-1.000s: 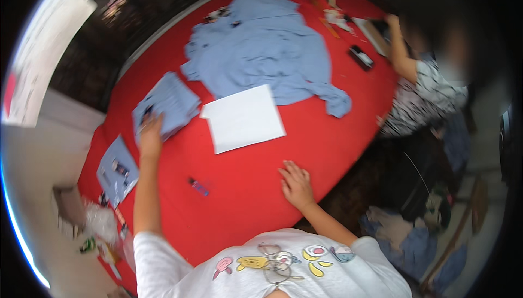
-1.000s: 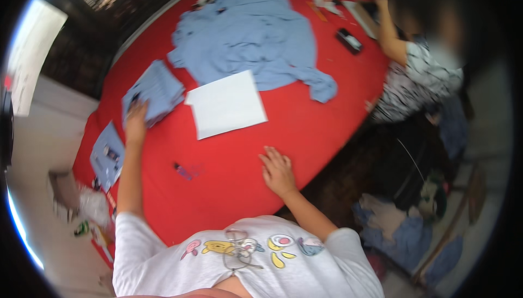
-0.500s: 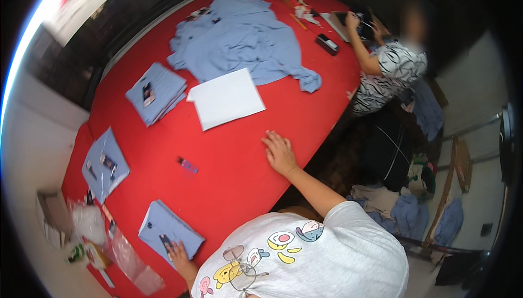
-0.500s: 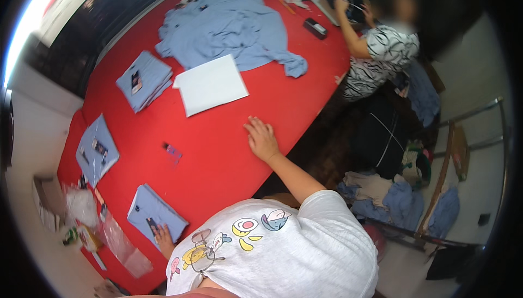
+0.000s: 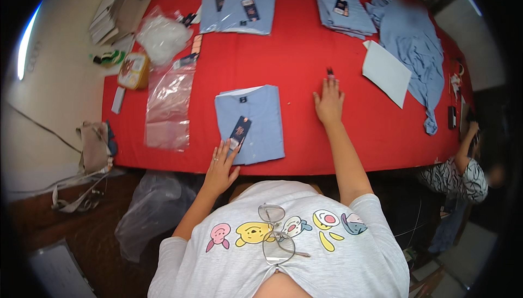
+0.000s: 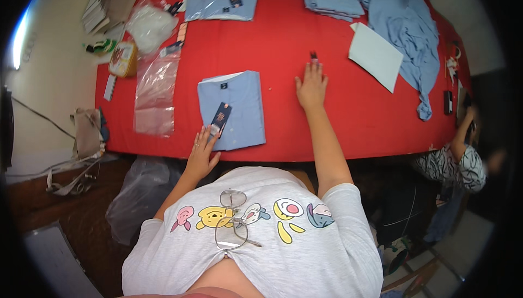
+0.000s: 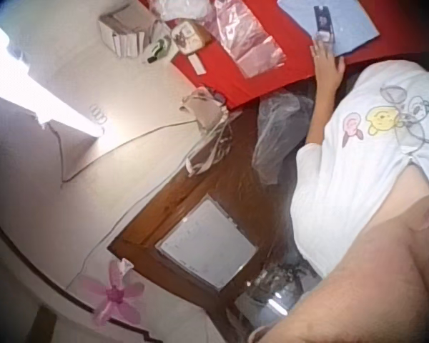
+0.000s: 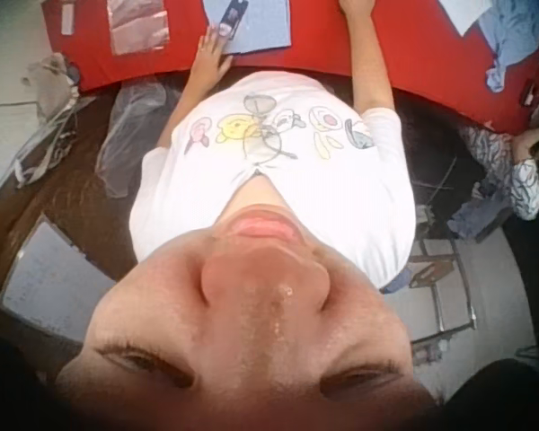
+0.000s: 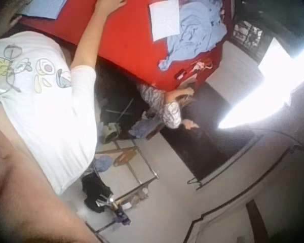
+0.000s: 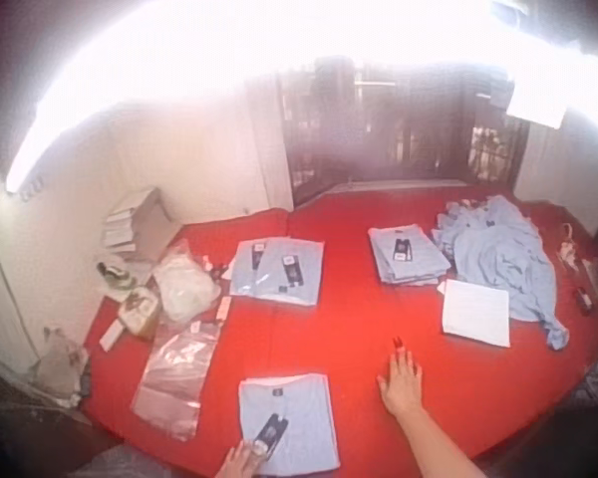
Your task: The person places a folded light blue shirt into a clear plastic bag, seals the bag by pressing the adhesive strip, and stacks it with other bagged shirts on a red surface.
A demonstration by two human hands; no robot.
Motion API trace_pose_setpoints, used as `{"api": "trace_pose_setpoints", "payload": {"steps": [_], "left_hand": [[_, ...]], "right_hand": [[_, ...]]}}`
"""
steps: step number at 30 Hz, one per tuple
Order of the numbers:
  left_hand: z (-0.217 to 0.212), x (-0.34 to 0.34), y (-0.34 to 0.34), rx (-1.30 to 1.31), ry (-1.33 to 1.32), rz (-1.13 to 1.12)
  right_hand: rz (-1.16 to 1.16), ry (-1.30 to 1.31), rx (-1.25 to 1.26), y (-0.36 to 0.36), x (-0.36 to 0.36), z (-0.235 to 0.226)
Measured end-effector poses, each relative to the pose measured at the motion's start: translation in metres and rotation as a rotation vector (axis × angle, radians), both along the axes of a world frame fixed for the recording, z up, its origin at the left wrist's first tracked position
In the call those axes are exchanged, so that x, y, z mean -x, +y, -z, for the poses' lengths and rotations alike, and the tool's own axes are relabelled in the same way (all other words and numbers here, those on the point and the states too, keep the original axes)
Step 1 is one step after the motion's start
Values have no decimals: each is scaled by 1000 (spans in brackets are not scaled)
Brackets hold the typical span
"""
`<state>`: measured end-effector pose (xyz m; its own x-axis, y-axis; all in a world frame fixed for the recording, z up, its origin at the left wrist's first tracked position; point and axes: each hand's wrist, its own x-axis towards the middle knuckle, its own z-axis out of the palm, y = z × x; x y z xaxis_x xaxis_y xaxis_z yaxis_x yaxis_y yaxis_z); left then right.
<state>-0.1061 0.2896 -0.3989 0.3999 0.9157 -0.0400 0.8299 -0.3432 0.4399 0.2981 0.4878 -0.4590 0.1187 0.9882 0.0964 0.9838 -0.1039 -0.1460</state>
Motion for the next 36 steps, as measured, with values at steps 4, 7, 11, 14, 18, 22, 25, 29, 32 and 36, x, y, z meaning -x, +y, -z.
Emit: {"api": "trace_pose_setpoints", "payload": {"steps": [4, 7, 11, 14, 18, 22, 25, 29, 32, 36], "left_hand": [[20, 46, -19, 31, -104, -250], [33, 49, -4, 99, -217, -276], [60, 29, 37, 51, -229, -162], [57, 32, 56, 34, -119, -138], [40, 51, 54, 33, -78, -168], [47, 107, 69, -155, -97, -302], [65, 160, 84, -284, -80, -518], [66, 202, 95, -312, -11, -575], [39, 211, 107, -121, -138, -672], [16, 204, 106, -153, -673, -845]], "right_hand": [[-49, 218, -218, -34, 44, -30], [-30, 648, -67, -68, 87, -42], [5, 631, -12, -87, 131, -23], [71, 646, -42, -91, 145, -22], [15, 504, -156, -101, 145, -31], [-222, 323, -338, -111, 183, -54], [-424, 279, -179, -117, 218, -54], [-452, 153, -11, -120, 232, -29], [-423, 211, -28, -114, 237, -31], [-468, 486, -71, -98, 269, -72]]}}
